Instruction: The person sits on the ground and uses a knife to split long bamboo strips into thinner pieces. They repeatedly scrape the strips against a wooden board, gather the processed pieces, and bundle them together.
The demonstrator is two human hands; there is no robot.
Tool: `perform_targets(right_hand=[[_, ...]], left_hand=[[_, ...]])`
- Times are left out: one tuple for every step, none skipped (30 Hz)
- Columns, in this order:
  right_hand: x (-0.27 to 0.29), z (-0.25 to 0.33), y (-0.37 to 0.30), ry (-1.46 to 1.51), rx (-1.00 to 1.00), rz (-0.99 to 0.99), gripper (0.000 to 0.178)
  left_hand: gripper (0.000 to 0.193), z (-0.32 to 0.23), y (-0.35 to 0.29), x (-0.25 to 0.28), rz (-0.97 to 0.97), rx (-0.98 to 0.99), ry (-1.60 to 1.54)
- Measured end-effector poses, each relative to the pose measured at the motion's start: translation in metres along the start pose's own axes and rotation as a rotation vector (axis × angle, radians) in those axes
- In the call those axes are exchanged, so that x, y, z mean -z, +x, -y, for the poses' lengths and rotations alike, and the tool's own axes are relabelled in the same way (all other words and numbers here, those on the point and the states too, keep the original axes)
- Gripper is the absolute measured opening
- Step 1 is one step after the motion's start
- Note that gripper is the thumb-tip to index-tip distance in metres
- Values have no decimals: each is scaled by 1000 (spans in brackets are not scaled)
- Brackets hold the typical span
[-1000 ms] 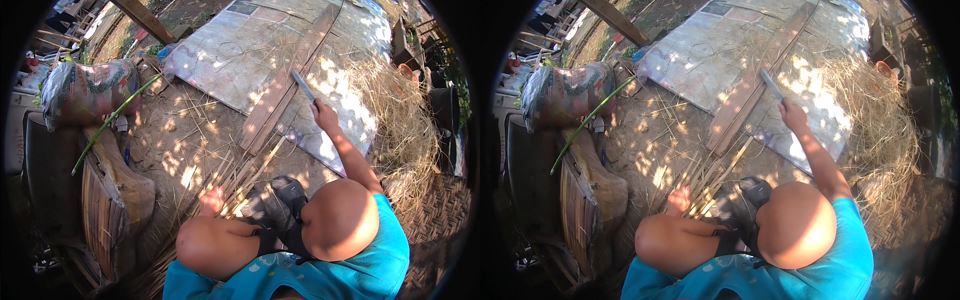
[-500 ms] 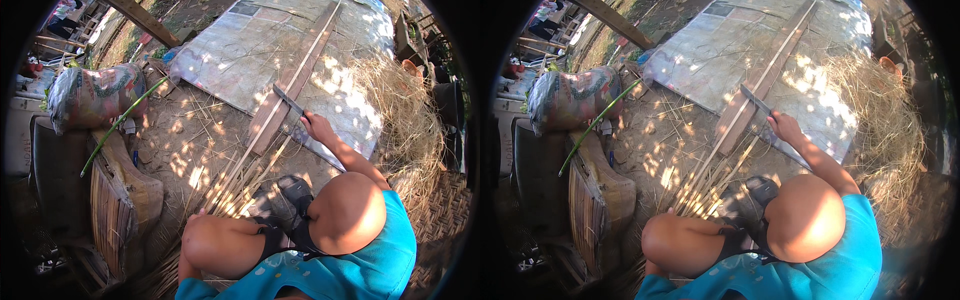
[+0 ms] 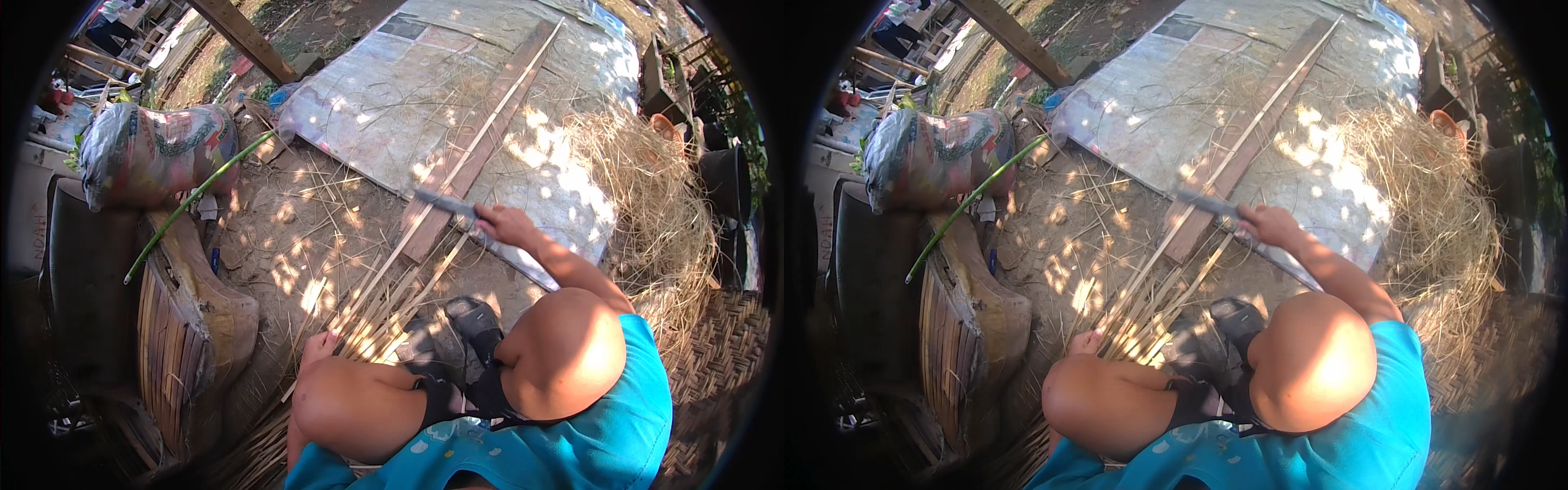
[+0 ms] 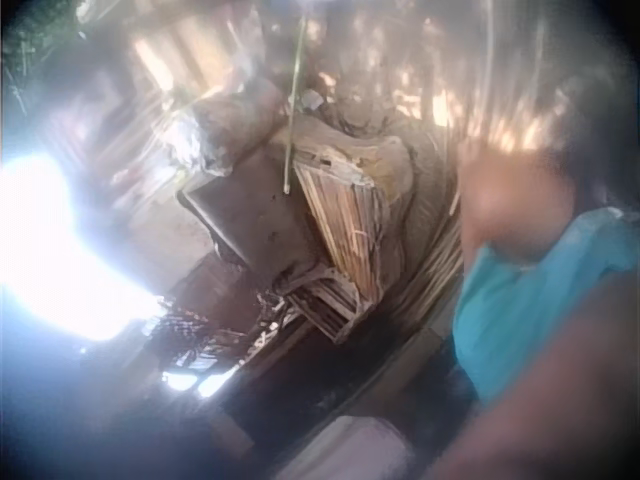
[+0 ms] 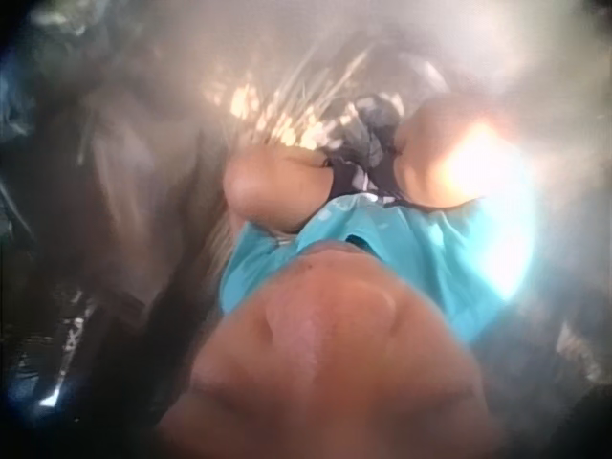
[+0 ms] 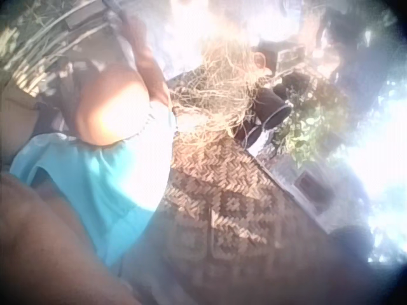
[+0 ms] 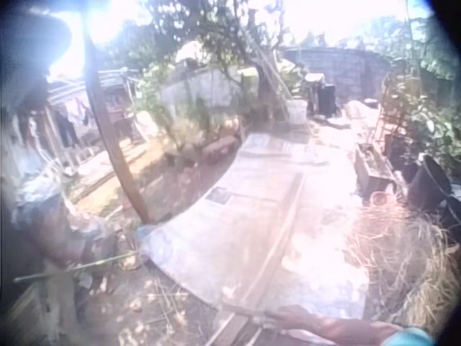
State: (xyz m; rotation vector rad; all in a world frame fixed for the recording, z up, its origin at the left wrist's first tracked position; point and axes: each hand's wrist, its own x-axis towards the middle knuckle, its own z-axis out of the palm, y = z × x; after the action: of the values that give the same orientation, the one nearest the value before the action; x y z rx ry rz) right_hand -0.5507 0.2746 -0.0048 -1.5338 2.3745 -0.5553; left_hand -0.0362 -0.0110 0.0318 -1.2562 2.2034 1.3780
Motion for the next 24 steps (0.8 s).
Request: perform_targets(right_hand=[[8, -28, -9, -34, -300, -106, 35], [51, -86, 7, -110, -569, -273, 35], [69, -124, 6, 36, -818, -362, 36], [82, -126, 8, -23, -822, -360, 37], [80, -108, 11, -23, -749, -343, 37], [70, -85, 13, -24, -678, -327, 37], [49, -66, 4, -5, -525, -304, 37], [26, -29, -5, 72, -444, -185, 37], [4, 23, -8, 95, -399, -24, 40], [-14, 70, -19, 188, -285, 143, 45], [-33, 110, -33, 113, 31, 234, 48], [-32, 104, -35, 72, -2, 232, 47], [-34, 100, -32, 46, -22, 233, 46], [-30, 85, -27, 9, -68, 209, 45], [-10, 32, -4, 39, -287, -71, 38], [16, -39, 0, -120, -470, -279, 36], [49, -101, -11, -171, -648, -308, 36], [67, -130, -13, -89, -775, -396, 34], [72, -116, 0, -52, -753, -362, 36], [69, -86, 8, -28, -722, -311, 38], [54, -48, 6, -16, -598, -254, 37], [30, -7, 4, 74, -401, -156, 38], [10, 48, -11, 116, -294, -12, 41], [-21, 85, -32, 105, -87, 109, 45]], left_hand=[[50, -4, -25, 3, -49, 111, -37], [50, -13, -17, -2, -62, 79, -3], [49, -15, -8, 3, -79, 50, 43], [48, -2, -13, 12, -82, 61, 98], [47, 8, -12, 12, -86, 62, 138], [47, 17, -10, 12, -87, 61, 179], [46, 22, -17, 1, -63, 65, 215], [43, 4, -2, -20, -137, -13, 211], [41, -31, 23, -44, -243, -96, 202], [38, -53, 36, -59, -267, -231, 245], [33, -76, 50, -67, -253, -339, 303], [32, -91, 57, -74, -272, -417, 343], [31, -67, 57, -78, -381, -439, 545], [31, -59, 60, -74, -397, -443, 611], [32, -47, 59, -68, -422, -428, 685], [32, -48, 55, -67, -340, -372, 615], [33, -46, 50, -62, -241, -320, 557], [37, -31, 48, -60, -268, -324, 465], [41, -30, 51, -52, -213, -325, 316], [45, -23, 50, -52, -155, -315, 151], [54, -51, 58, -51, -52, -317, 80], [56, -48, 75, -53, 8, -175, 99], [55, -83, 81, -59, -20, -187, 104], [54, -115, 80, -66, -49, -197, 109]])
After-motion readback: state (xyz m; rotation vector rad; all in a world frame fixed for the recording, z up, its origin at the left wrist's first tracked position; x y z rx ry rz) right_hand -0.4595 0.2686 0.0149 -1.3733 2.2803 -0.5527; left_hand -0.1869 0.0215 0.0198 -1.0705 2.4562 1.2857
